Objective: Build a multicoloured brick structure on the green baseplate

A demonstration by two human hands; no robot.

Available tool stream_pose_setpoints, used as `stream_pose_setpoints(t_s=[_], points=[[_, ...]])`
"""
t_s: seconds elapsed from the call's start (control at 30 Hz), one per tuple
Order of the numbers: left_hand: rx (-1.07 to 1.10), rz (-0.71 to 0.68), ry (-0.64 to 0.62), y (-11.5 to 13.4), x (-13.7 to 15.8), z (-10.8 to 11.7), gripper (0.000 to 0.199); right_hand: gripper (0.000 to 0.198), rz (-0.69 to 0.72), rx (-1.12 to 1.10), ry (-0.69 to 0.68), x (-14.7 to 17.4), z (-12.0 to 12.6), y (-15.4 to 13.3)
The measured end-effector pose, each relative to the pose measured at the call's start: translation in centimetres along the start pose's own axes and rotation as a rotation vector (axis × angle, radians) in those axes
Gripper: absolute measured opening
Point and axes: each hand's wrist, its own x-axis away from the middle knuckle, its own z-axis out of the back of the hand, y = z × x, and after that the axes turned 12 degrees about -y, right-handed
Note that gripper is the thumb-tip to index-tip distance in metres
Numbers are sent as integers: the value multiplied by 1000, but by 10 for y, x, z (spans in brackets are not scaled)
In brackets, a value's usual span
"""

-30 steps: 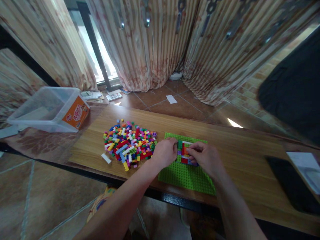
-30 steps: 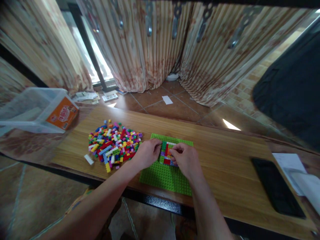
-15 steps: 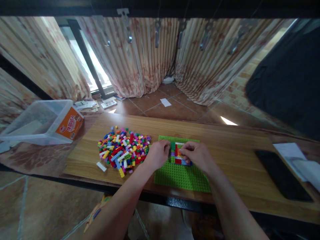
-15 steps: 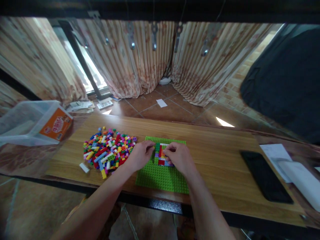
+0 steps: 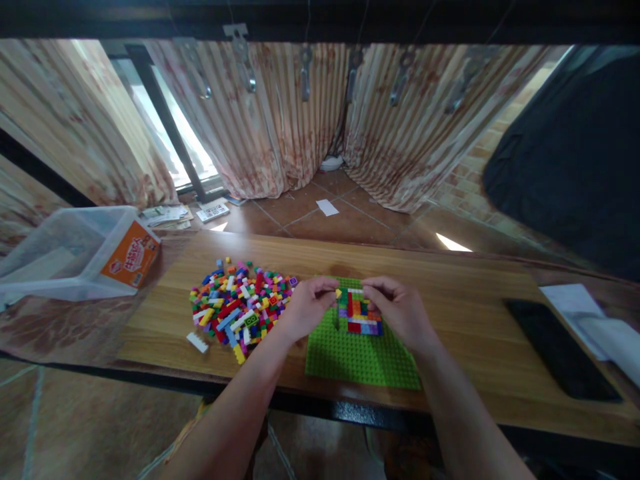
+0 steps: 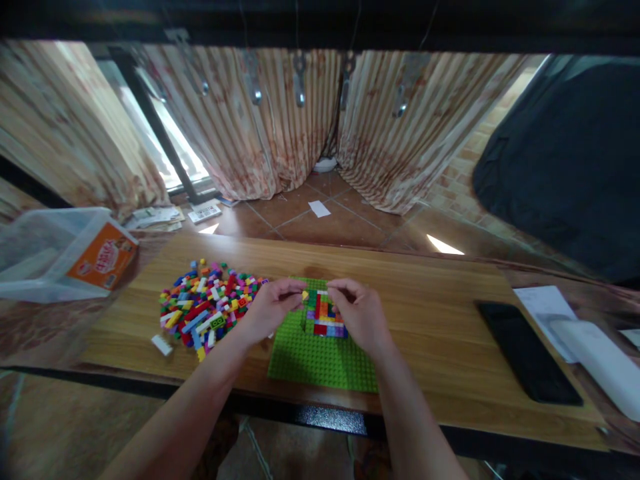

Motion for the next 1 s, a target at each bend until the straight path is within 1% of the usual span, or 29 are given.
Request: stream_pose_setpoints(t_s=[0.13, 0.27, 0.33, 0.43, 0.53, 0.63, 0.77, 0.83, 0.9, 1.0], points=[[171, 17, -37, 10, 4, -2, 17, 23, 112, 47, -108, 4, -10, -2], [279, 39, -94, 11, 6, -3, 31, 20, 180, 135, -147, 8, -15, -6], [274, 29, -135, 10, 6, -4, 37, 20, 198, 168, -152, 10, -16, -9], [209, -12, -166, 9, 7, -3, 39, 19, 214, 205, -161, 11, -15, -13], [133, -22, -156, 10, 8, -4, 37, 17, 198, 213, -171, 11, -13, -15], [76, -5, -135, 11, 8, -5, 38, 17, 160, 170, -181, 11, -12, -13], [92, -11, -121, 11, 8, -8, 39, 17, 129, 95, -207, 11, -9, -6], [98, -23, -120, 10, 7, -10, 37, 19, 121, 90, -170, 10, -3, -3], [50, -38, -96, 9, 6, -10, 33, 20, 117, 100, -85, 8, 8, -1], [-85, -49, -1, 5, 4, -7, 24, 21, 105, 127, 44, 6, 28, 3]])
